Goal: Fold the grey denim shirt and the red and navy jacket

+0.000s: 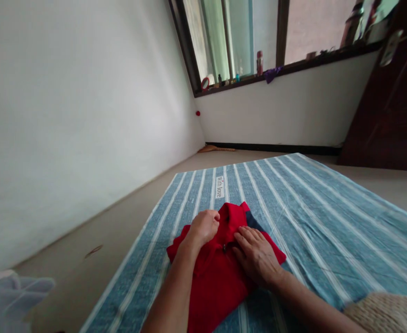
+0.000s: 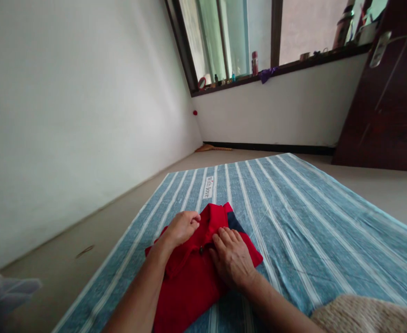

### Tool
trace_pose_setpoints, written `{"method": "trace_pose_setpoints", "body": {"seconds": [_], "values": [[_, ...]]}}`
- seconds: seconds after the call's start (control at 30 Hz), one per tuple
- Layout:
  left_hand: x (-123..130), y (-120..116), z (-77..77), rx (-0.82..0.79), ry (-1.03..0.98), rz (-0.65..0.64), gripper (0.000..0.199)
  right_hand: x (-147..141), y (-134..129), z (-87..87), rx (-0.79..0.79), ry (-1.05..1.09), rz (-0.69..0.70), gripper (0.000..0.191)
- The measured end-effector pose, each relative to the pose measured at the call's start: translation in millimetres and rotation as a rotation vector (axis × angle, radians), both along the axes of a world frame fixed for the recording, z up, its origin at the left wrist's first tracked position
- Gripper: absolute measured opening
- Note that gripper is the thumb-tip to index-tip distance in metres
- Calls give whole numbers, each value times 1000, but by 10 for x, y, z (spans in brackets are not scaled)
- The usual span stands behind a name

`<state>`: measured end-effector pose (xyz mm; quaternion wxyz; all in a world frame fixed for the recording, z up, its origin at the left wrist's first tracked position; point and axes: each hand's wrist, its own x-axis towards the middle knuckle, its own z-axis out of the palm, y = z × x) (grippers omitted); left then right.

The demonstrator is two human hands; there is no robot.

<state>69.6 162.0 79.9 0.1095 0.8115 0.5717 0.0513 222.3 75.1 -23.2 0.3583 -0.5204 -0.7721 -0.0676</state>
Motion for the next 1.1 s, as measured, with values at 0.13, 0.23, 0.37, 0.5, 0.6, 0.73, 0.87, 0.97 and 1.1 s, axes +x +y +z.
{"method": "trace_pose_setpoints", "body": {"seconds": [0.13,0.23,0.37,0.5,0.6,0.73,0.87,0.97,1.1], "values": [[18,47,-128,-68,-23,-28,22,-1,5,39,-9,9,14,26],[15,61,-184,-98,-104,-26,20,-3,9,42,-15,12,10,25],[87,44,-233,-195,-261,-15,13,0,4,48,-26,5,17,25],[146,-23,-235,-301,-413,18,16,5,-3,84,-45,2,29,21],[149,-63,-207,-368,-480,20,23,4,-5,98,-51,4,30,19],[165,-47,-223,-384,-496,19,28,0,-3,69,-38,-6,27,21],[217,-2,-284,-344,-476,39,27,-2,-3,24,5,-18,4,27],[244,11,-301,-318,-465,53,26,-3,-4,5,16,-24,-2,30],[254,-2,-282,-313,-459,62,23,-10,-2,-5,29,-26,-9,28]]}}
